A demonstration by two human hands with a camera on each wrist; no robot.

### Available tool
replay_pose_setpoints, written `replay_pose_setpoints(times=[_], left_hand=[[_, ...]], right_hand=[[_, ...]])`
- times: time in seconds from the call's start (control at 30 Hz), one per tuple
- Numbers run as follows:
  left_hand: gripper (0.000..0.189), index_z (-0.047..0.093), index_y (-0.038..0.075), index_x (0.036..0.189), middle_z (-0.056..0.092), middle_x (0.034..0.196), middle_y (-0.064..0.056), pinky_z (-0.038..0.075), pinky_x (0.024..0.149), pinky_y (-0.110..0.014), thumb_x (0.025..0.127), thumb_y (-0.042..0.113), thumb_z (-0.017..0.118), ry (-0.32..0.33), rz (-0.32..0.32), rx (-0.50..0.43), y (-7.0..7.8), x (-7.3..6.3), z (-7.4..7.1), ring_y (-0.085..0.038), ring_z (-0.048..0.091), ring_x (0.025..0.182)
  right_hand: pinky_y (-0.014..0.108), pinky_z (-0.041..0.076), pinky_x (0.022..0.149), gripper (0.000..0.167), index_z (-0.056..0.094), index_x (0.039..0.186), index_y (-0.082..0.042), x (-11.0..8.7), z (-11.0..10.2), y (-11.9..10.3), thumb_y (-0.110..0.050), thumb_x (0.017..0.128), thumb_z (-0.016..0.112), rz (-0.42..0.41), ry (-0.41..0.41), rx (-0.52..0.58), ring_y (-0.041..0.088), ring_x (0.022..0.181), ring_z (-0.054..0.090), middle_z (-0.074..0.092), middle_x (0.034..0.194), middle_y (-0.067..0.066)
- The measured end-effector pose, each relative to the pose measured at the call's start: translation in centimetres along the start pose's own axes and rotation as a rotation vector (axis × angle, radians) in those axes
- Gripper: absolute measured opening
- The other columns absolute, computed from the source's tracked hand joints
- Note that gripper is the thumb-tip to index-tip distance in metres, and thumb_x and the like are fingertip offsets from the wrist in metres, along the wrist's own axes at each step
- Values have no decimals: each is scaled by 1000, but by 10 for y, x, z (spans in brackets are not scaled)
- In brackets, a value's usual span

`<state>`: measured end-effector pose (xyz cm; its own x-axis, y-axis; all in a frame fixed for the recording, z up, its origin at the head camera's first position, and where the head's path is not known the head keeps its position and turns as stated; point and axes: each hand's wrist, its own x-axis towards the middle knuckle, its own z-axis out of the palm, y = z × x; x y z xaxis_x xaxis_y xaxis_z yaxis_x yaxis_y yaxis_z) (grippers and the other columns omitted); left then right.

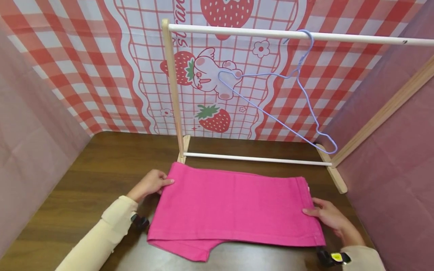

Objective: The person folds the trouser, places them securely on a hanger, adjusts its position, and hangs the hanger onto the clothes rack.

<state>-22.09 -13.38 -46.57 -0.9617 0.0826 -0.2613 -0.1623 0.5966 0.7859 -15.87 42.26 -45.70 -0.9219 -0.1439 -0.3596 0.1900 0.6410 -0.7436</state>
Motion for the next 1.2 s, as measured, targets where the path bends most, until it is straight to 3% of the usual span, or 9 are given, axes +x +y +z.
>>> replay_pose_setpoints(times=[0.13, 0.37, 0.57, 0.73, 0.83, 0.93, 1.07, 1.2], left_hand=[[26, 59, 0, 75, 52, 59, 0, 51, 49, -25, 91, 19, 68, 16, 12, -19, 1, -3, -5, -8, 52, 45], [25, 64, -7, 89, 58, 66, -2, 53, 53, -28, 93, 18, 65, 44, -2, -71, 0, -12, -25, -9, 54, 50], [26, 59, -1, 80, 52, 59, 1, 46, 48, -22, 93, 21, 65, 39, -45, 39, -14, -12, -34, -7, 52, 46], [26, 57, 3, 78, 52, 55, 1, 45, 48, -20, 90, 24, 69, 16, -64, 140, -25, -7, -36, -6, 53, 45], [26, 61, -1, 89, 60, 62, -5, 47, 51, -23, 88, 23, 72, 33, -12, 186, -26, 0, -39, -9, 57, 49], [36, 60, -5, 107, 69, 80, -13, 53, 63, -30, 87, 22, 71, 54, 51, 206, -26, 6, -40, -17, 65, 66], [49, 53, -4, 129, 70, 101, -20, 53, 84, -45, 89, 21, 69, 81, 138, 221, -23, 15, -40, -32, 67, 94], [45, 56, 2, 132, 68, 112, -23, 48, 94, -53, 92, 21, 66, 82, 220, 245, -21, 24, -38, -38, 63, 108]], right_hand=[[21, 49, 75, 63, 36, 136, 21, 3, 1, -5, -22, 95, 60, 16, 54, -72, -3, 87, 58, 64, 118, 27], [22, 51, 74, 64, 36, 137, 20, 9, 5, -22, -22, 95, 60, -9, 54, -45, -3, 86, 59, 63, 119, 27], [25, 52, 77, 62, 40, 134, 21, 24, 14, -31, -23, 95, 60, -16, -43, -54, 5, 90, 61, 65, 116, 25], [31, 55, 74, 56, 49, 124, 21, 33, 11, -32, -24, 93, 62, 46, -141, -64, 14, 85, 65, 70, 98, 17], [33, 56, 66, 45, 59, 108, 15, 37, 6, -37, -25, 90, 67, 63, -120, -124, 15, 74, 64, 68, 82, 8], [35, 56, 60, 45, 55, 104, 17, 44, -1, -48, -22, 86, 70, 21, -58, -207, 18, 71, 63, 65, 79, 11], [44, 55, 72, 62, 45, 123, 21, 57, -4, -65, -19, 83, 73, -131, 67, -350, 37, 86, 66, 64, 100, 33], [52, 50, 87, 60, 48, 128, 15, 73, 1, -75, -19, 84, 72, -239, 142, -459, 49, 105, 60, 60, 114, 38]])
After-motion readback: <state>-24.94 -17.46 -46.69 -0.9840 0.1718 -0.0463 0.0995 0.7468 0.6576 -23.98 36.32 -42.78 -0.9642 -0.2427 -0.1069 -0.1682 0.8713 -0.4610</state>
